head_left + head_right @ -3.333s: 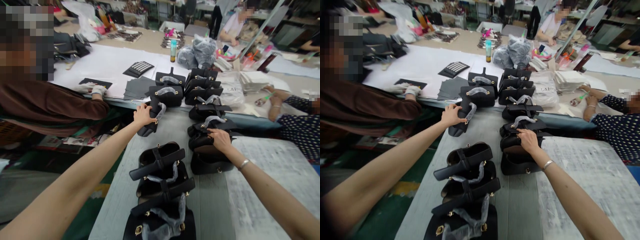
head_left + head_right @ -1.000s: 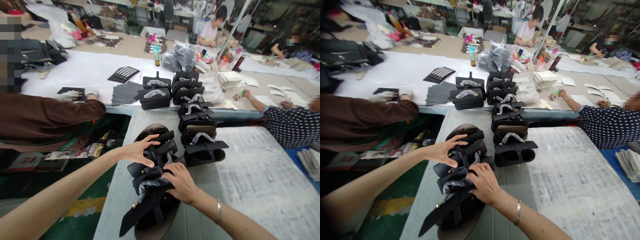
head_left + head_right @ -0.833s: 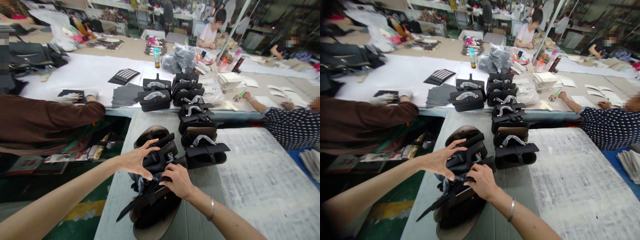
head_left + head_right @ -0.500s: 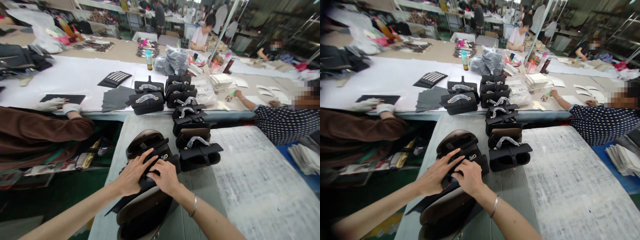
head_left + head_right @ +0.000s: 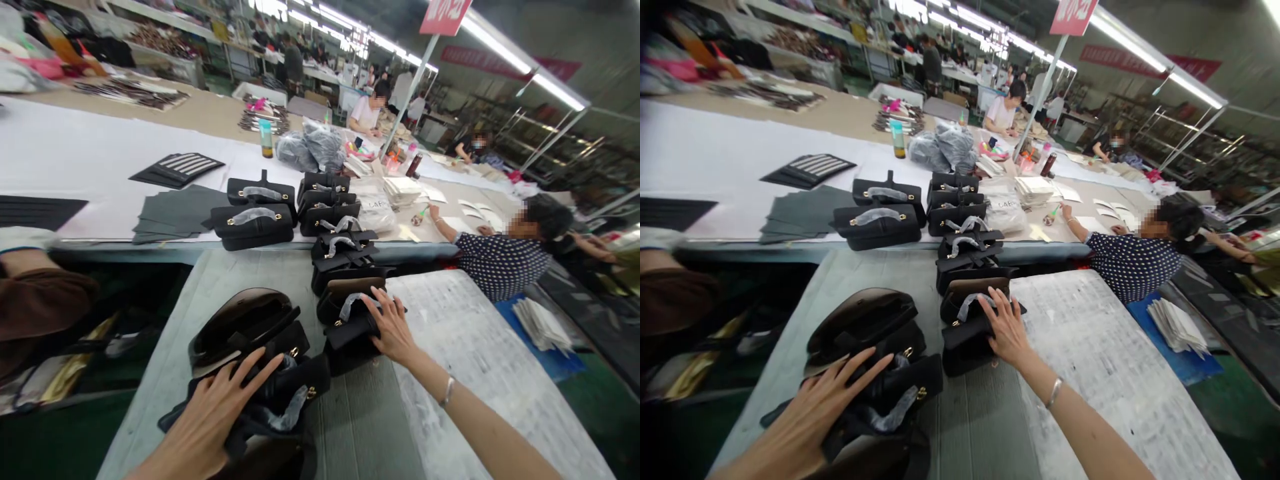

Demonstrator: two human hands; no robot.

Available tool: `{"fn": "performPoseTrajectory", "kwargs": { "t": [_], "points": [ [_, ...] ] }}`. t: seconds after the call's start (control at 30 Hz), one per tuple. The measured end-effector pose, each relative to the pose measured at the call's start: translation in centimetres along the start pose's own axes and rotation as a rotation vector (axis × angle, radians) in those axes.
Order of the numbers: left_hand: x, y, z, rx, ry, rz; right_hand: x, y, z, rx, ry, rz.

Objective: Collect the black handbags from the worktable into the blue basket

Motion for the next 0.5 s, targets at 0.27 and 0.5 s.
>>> {"fn": "performPoseTrajectory", "kwargs": {
  "t": [0.27, 0.5],
  "points": [
    [-1.7, -2.0, 0.0, 0.089, 0.039, -0.063, -3.5, 1.3, 15.3, 0.174, -0.068, -0.232],
    [-3.3, -3.3, 0.0, 0.083, 0.038, -0.064, -8.0, 1.3, 19.8, 0.275, -0.208, -0.279]
  ]
}}
Point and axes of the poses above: each hand's wrist, its own z-axis towards the middle knuckle, its own x-axis out of the back of the hand, y = z × x, the point moved 4 cm from there along z, towards the middle knuckle, and after that the axes turned 7 degrees about y, right-handed, at the moved point
